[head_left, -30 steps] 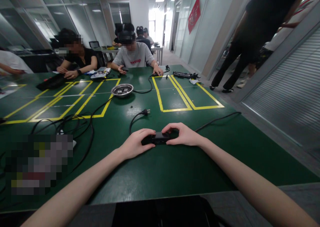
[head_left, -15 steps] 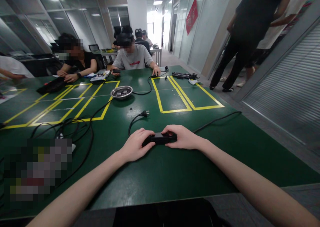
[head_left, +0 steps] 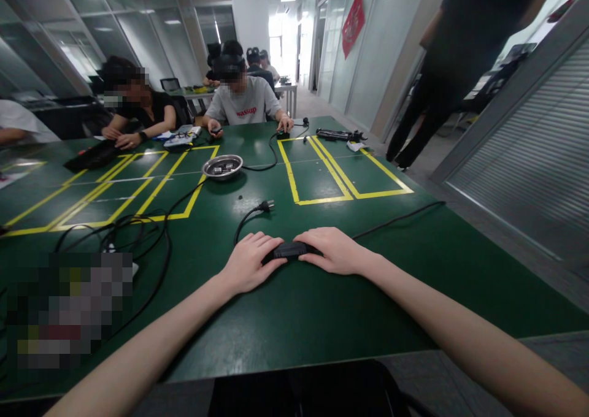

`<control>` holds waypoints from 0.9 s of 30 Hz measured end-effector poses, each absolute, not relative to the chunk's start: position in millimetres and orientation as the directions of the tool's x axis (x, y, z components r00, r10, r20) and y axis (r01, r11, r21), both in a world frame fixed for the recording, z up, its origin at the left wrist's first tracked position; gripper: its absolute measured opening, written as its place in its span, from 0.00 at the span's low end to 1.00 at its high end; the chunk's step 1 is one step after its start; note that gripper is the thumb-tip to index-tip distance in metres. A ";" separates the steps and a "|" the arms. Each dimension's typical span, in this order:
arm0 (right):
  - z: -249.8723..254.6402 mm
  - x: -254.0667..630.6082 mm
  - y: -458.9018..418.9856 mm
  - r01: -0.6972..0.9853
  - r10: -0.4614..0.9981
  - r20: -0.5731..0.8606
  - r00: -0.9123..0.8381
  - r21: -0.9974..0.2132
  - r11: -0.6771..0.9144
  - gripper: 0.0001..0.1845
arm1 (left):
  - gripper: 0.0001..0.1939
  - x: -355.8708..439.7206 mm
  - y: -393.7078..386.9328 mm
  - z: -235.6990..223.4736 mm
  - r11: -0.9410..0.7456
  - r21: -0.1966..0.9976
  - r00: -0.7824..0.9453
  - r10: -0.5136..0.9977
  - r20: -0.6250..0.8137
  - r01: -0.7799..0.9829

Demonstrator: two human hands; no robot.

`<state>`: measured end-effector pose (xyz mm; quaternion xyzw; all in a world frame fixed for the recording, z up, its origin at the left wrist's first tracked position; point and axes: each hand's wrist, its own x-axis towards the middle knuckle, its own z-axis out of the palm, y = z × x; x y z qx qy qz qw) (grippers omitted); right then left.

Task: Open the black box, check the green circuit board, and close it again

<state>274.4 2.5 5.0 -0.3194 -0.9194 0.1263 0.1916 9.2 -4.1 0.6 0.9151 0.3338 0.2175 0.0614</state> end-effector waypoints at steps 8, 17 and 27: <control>1.6 271.7 2.6 0.526 0.560 0.351 -0.750 -0.197 0.828 0.20 | 0.22 13.6 -9.0 0.3 -0.806 0.148 0.721 0.582 0.376 0.573; 1.3 269.9 2.9 0.522 0.584 0.368 -0.723 -0.262 0.811 0.20 | 0.16 16.5 -9.9 -3.4 -0.794 0.199 0.704 0.603 0.375 0.574; 3.4 270.3 2.1 0.511 0.600 0.320 -0.733 -0.322 0.797 0.19 | 0.17 16.9 -11.2 -3.2 -0.814 0.162 0.716 0.570 0.404 0.557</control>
